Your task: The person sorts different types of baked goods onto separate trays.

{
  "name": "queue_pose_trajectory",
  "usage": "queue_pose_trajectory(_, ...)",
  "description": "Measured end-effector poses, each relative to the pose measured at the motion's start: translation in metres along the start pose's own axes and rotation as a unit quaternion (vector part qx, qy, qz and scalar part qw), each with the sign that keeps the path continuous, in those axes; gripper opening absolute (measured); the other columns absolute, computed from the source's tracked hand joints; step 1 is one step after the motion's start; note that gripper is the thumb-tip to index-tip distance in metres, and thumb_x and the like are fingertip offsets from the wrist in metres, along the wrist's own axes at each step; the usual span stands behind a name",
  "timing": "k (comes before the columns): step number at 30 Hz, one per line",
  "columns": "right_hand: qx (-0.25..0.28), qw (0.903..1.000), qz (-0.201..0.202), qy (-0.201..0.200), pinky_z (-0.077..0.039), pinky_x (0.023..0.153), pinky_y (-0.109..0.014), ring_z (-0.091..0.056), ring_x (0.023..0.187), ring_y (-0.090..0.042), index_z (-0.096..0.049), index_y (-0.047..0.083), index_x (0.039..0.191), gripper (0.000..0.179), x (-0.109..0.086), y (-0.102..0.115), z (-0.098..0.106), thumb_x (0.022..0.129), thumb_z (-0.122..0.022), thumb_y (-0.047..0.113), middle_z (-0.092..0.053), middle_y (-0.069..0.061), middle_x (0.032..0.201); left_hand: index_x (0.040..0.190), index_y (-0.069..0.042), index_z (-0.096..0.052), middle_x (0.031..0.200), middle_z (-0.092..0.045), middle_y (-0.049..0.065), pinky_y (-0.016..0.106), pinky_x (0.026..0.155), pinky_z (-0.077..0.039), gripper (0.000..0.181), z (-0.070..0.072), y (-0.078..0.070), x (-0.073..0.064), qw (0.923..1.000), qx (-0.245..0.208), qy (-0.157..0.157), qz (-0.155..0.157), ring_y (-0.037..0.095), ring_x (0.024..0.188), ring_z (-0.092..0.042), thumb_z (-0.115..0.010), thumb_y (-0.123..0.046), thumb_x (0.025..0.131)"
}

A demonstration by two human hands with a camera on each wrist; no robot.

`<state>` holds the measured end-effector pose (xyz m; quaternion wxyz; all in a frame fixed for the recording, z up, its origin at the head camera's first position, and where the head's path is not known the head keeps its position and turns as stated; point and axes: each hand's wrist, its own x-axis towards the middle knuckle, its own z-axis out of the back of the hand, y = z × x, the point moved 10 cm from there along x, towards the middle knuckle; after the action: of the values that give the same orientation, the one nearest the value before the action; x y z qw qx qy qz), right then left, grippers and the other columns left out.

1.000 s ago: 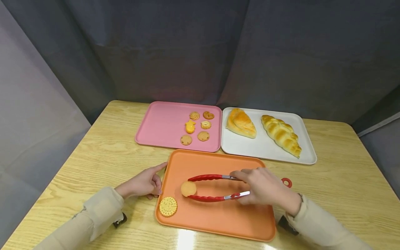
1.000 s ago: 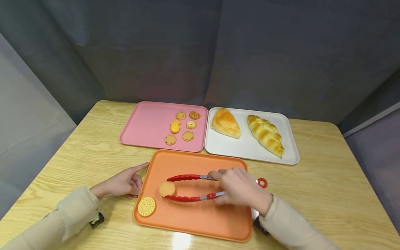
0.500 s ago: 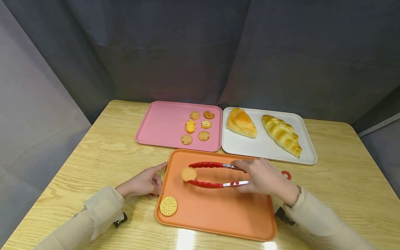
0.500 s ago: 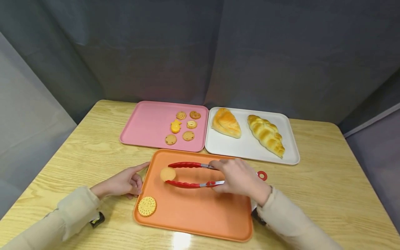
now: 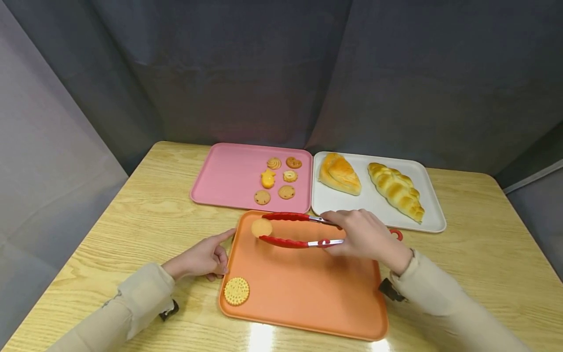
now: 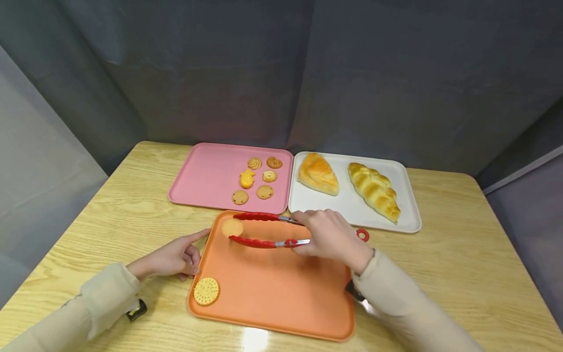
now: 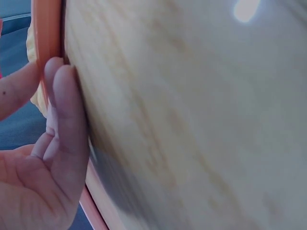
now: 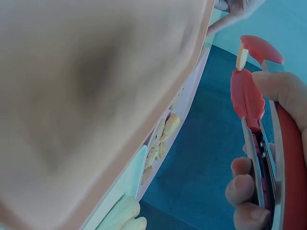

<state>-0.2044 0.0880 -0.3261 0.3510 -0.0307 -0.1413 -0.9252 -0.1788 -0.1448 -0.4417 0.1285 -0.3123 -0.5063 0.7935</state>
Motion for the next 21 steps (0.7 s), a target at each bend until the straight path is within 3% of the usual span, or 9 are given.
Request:
queue_pose_trajectory(10, -0.017, 0.9993, 0.0, -0.032, -0.048, 0.055, -0.033, -0.057, 0.062, -0.015, -0.065, 0.011, 0.102, 0.046, 0.018, -0.004, 0.011, 0.065, -0.079, 0.035, -0.066, 0.002, 0.082, 0.146, -0.004, -0.006, 0.067, -0.055, 0.01, 0.029, 0.043, -0.045, 0.089, 0.0, 0.0, 0.0, 1.0, 0.005, 0.0, 0.003, 0.017, 0.052, -0.052, -0.054, 0.017, 0.073)
queue_pose_trajectory(21, -0.004, 0.9985, 0.007, -0.055, -0.044, 0.052, -0.03, -0.049, 0.059, -0.014, -0.065, 0.01, 0.101, 0.045, 0.042, -0.007, 0.019, 0.065, -0.079, 0.032, -0.064, 0.002, 0.079, 0.146, -0.004, -0.007, 0.068, -0.055, 0.01, 0.03, 0.044, -0.046, 0.089, 0.0, 0.0, 0.0, 0.9999, 0.013, -0.004, 0.003, 0.017, 0.053, -0.052, -0.055, 0.016, 0.074)
